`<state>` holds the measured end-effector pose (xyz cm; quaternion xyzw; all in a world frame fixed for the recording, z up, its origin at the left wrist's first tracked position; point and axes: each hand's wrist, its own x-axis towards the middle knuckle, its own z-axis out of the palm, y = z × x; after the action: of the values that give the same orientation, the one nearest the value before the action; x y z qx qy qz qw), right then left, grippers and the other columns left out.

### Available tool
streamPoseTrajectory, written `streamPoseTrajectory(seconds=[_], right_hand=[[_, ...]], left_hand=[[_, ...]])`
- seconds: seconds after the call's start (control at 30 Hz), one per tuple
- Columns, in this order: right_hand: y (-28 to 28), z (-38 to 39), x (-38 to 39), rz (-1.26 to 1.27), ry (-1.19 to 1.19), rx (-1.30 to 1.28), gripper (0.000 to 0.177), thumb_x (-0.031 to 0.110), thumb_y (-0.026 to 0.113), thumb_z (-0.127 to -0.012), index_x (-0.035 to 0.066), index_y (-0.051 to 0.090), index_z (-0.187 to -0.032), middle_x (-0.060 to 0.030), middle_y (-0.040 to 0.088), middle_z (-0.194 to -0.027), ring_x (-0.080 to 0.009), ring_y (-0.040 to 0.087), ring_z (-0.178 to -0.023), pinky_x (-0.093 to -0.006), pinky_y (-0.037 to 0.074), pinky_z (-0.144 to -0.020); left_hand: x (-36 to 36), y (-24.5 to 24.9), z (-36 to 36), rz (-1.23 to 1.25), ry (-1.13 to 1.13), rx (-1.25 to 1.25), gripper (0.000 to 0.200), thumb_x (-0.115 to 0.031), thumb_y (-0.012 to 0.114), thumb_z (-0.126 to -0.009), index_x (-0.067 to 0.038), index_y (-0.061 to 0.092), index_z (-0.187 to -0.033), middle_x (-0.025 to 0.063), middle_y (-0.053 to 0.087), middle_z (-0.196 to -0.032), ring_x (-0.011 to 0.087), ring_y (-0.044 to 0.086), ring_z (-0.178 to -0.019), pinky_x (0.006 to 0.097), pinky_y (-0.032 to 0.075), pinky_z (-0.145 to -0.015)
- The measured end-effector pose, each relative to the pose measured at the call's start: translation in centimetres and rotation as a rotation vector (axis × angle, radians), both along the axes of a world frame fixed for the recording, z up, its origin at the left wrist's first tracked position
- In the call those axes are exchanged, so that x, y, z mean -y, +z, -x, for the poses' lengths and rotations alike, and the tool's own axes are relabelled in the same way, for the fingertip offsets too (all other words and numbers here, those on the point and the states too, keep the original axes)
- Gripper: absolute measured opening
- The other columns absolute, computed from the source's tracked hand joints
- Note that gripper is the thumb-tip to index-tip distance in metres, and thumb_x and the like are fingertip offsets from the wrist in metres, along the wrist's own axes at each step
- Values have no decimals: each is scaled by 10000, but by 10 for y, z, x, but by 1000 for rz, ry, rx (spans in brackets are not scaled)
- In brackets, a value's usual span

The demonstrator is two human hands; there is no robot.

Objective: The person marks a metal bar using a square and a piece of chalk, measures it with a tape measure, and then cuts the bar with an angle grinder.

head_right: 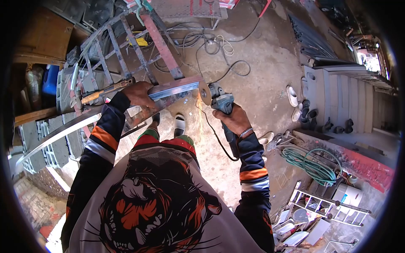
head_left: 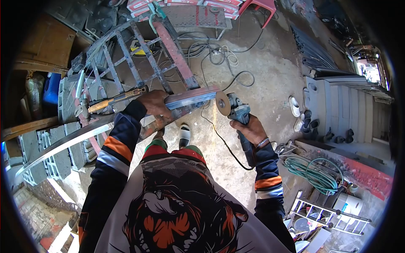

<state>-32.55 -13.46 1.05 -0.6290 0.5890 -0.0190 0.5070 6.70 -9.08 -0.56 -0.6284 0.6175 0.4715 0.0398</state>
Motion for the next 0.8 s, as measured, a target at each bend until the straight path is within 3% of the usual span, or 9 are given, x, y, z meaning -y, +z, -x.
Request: streamPoseTrajectory(seconds=[0.53,0.57,0.8], right_hand=[[3,-1,4,2,40,-38,523,451,788,-792,16,709,-1071,-172,741,-956,-327,711,-919,-397,534,-825],[7,-3,2,65,49,19,350,299,804,-857,10,696,-1021,-39,662,-755,-138,625,-590,-316,516,-560],[11,-5,5,44,57,-43,398,339,810,-842,-4,682,-997,-48,661,-753,-154,639,-616,-330,518,-583]], left_hand=[[0,6,0,-32,29,-60,696,-424,854,-650,37,692,-1146,200,727,-1035,306,702,-929,368,534,-859],[1,4,0,-12,0,-35,691,-419,855,-653,37,693,-1146,198,729,-1034,304,704,-928,367,535,-862],[2,5,0,-53,12,-15,687,-408,869,-650,32,696,-1149,188,733,-1032,291,706,-928,360,539,-867]])
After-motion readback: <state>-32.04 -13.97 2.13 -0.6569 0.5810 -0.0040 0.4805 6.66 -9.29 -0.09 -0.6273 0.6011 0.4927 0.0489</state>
